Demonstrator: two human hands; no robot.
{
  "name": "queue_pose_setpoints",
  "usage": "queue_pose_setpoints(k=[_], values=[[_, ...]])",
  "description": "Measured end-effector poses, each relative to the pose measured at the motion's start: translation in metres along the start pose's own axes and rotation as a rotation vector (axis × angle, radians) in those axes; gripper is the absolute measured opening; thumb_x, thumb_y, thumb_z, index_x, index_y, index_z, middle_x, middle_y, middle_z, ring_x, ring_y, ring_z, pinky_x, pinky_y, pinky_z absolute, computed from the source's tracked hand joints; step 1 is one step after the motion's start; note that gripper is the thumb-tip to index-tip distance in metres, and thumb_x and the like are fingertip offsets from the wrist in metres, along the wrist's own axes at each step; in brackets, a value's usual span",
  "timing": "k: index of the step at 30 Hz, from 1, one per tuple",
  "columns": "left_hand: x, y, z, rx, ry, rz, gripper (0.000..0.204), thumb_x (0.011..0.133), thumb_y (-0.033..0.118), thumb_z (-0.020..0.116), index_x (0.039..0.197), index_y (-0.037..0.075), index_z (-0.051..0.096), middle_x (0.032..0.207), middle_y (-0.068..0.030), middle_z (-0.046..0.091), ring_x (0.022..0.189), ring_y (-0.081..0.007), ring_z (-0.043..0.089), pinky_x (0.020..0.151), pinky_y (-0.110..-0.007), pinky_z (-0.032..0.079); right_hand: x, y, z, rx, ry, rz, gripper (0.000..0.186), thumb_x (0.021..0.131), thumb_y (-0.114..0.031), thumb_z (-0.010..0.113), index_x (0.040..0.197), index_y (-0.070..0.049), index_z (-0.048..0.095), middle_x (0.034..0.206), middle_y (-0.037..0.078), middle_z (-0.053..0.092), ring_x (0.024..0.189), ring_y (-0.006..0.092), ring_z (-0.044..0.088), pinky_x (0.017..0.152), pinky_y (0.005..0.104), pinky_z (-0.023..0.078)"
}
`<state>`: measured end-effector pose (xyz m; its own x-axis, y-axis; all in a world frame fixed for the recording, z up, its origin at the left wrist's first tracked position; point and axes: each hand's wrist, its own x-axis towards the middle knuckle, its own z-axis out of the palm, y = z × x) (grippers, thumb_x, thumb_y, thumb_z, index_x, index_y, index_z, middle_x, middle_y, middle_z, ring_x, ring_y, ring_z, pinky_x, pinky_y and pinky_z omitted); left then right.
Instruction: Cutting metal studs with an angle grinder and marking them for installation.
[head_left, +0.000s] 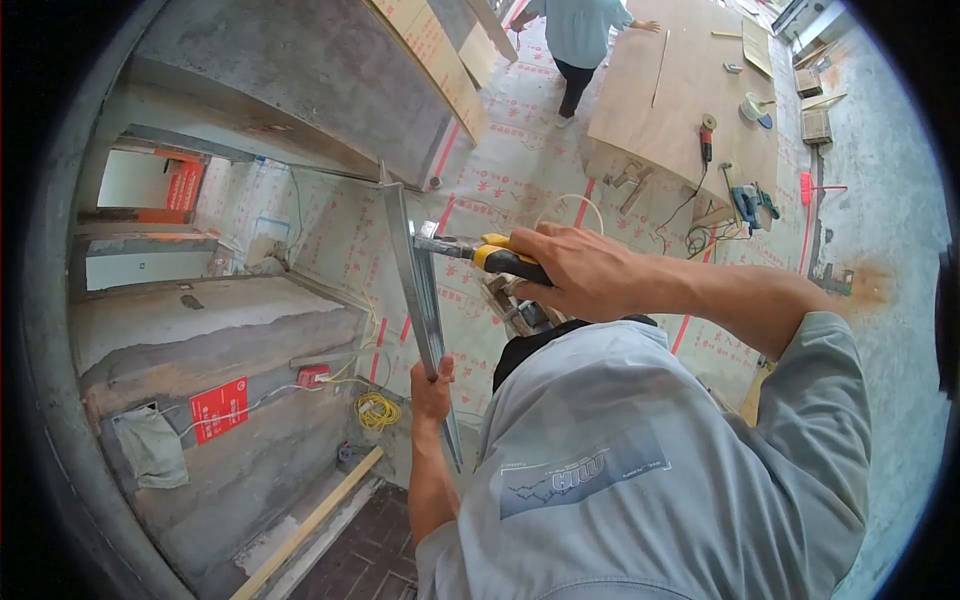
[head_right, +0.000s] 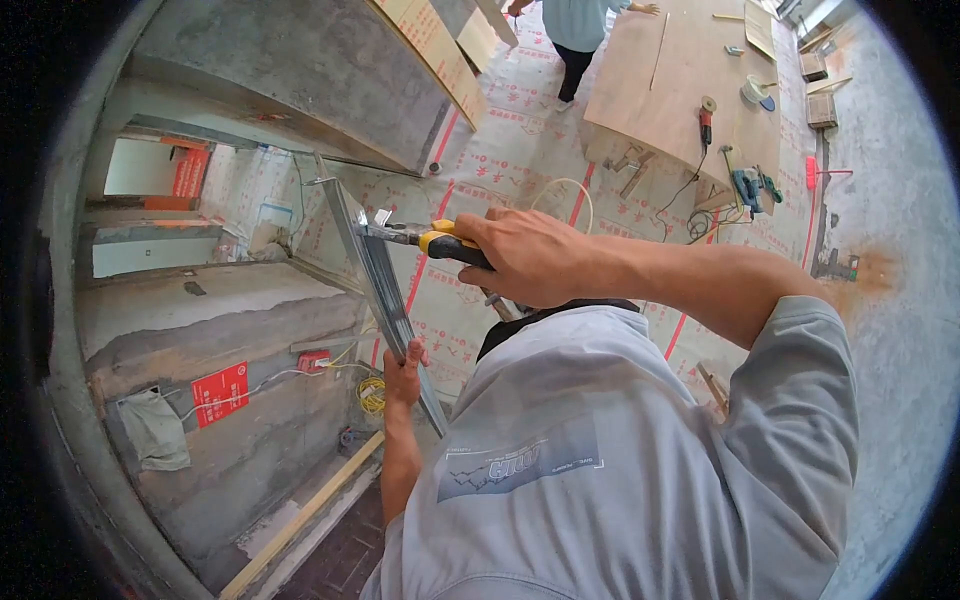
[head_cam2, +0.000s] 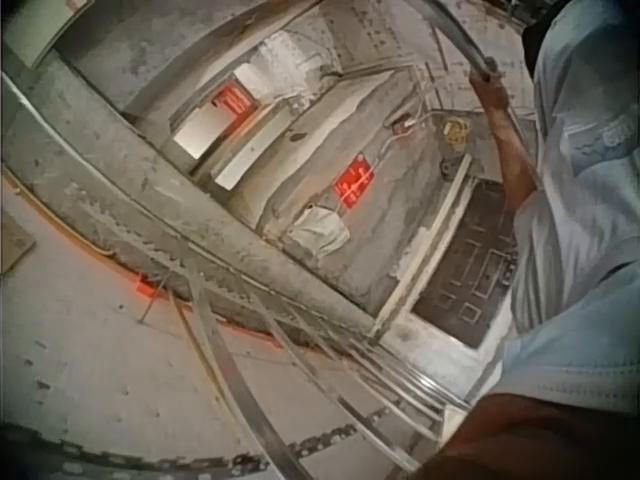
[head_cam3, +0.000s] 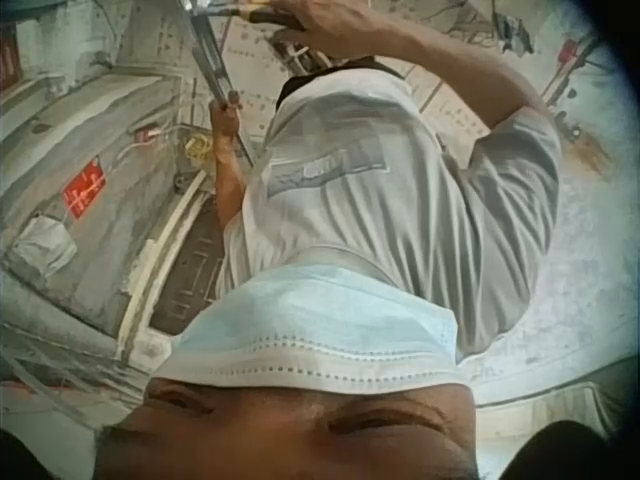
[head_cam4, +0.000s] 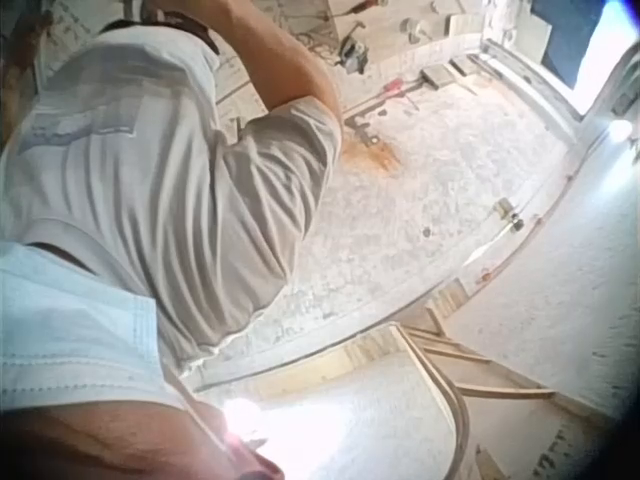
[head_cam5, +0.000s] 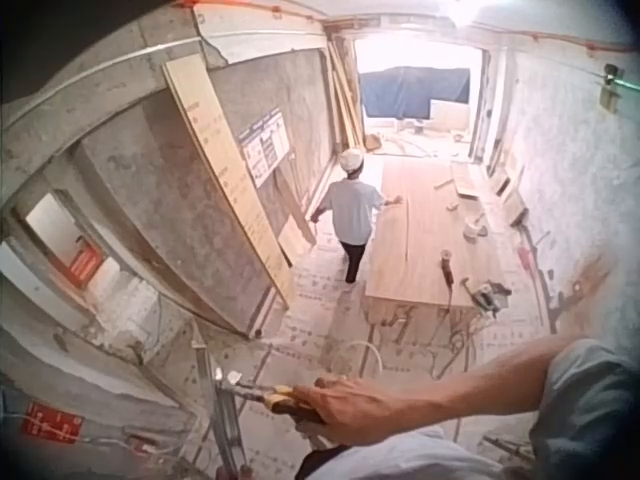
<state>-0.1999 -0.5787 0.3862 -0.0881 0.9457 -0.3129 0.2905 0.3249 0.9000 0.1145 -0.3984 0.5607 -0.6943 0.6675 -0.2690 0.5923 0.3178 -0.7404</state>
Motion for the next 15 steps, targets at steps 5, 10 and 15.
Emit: queue_pose_setpoints(k=[5, 10, 15], values=[[-0.0003, 0.0000, -0.0025, 0.085, 0.038, -0.001, 0.061, 0.096, 0.064, 0.062, 0.079, 0.005, 0.057, 0.064, 0.0001, 0.054, 0.061, -0.0104, 0.050, 0.056, -0.030, 0.039, -0.0023, 0.0032, 0.0037, -0.009, 0.029, 0.008, 0.037, 0.100, -0.029, 0.062, 0.130, -0.009, 0.054, 0.111, 0.020, 0.061, 0.105, 0.0394, 0.061, 0.088, 0.0505, 0.047], [0.0000, -0.0034, -0.0027, 0.058, 0.033, -0.034, 0.061, 0.095, 0.063, 0.064, 0.079, 0.005, 0.058, 0.065, 0.0000, 0.054, 0.061, -0.0103, 0.051, 0.056, -0.030, 0.039, -0.0019, 0.0093, 0.0084, 0.000, 0.052, -0.004, 0.038, 0.099, -0.026, 0.062, 0.132, -0.010, 0.053, 0.109, 0.020, 0.062, 0.105, 0.0390, 0.061, 0.088, 0.0507, 0.047], [-0.0010, 0.0015, 0.0026, 0.057, 0.011, -0.082, 0.062, 0.097, 0.063, 0.060, 0.075, 0.006, 0.057, 0.068, -0.0003, 0.057, 0.065, -0.0116, 0.053, 0.063, -0.030, 0.040, -0.0032, 0.0092, 0.0068, 0.033, 0.024, 0.023, 0.034, 0.097, -0.022, 0.063, 0.126, -0.008, 0.053, 0.105, 0.022, 0.063, 0.107, 0.0392, 0.061, 0.088, 0.0506, 0.047]])
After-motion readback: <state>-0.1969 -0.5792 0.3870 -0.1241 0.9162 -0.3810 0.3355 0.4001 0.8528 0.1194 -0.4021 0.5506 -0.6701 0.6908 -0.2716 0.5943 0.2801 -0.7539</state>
